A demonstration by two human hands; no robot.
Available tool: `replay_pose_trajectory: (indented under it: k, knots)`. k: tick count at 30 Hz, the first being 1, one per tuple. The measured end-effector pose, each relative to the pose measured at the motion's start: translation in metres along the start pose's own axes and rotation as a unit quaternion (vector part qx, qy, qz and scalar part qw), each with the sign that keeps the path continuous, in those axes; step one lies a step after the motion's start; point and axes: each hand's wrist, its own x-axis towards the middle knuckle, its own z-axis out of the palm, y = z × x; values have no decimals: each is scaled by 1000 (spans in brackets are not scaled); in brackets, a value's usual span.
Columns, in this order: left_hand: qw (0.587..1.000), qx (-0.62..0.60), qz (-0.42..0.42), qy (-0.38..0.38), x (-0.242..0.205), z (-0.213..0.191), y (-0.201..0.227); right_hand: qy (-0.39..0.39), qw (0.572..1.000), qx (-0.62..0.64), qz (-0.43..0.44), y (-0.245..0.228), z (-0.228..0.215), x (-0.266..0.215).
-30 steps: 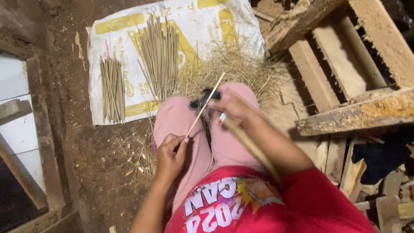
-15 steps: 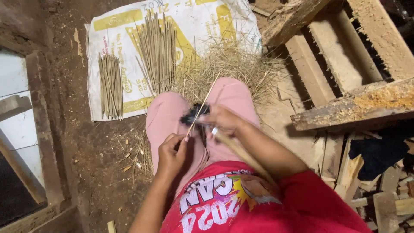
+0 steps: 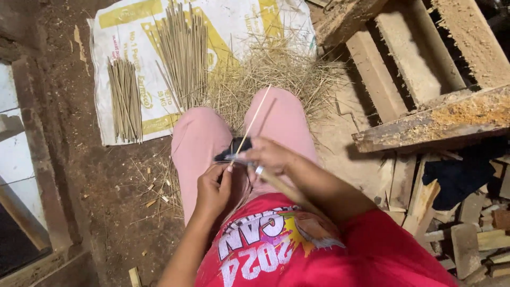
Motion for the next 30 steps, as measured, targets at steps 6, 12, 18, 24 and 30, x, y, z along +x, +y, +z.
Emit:
replay_pose_trajectory:
  k: [6, 12, 18, 24, 30]
  knots:
    - [999, -21, -11, -48, -10, -11, -7, 69, 985, 19, -157, -121, -42, -8]
    - [999, -19, -11, -25, -1, 2, 3, 57, 981, 158, -94, -97, 51, -25]
    - [997, -2, -62, -40, -8, -5, -6, 51, 998, -11, -32, -64, -12, -2]
    - [992, -43, -97, -72, -10, -10, 4, 142, 974, 56, -170, -109, -81, 5]
    - [993, -45, -95, -53, -1, 4, -15, 0, 1000, 9, 22, 3, -10, 7]
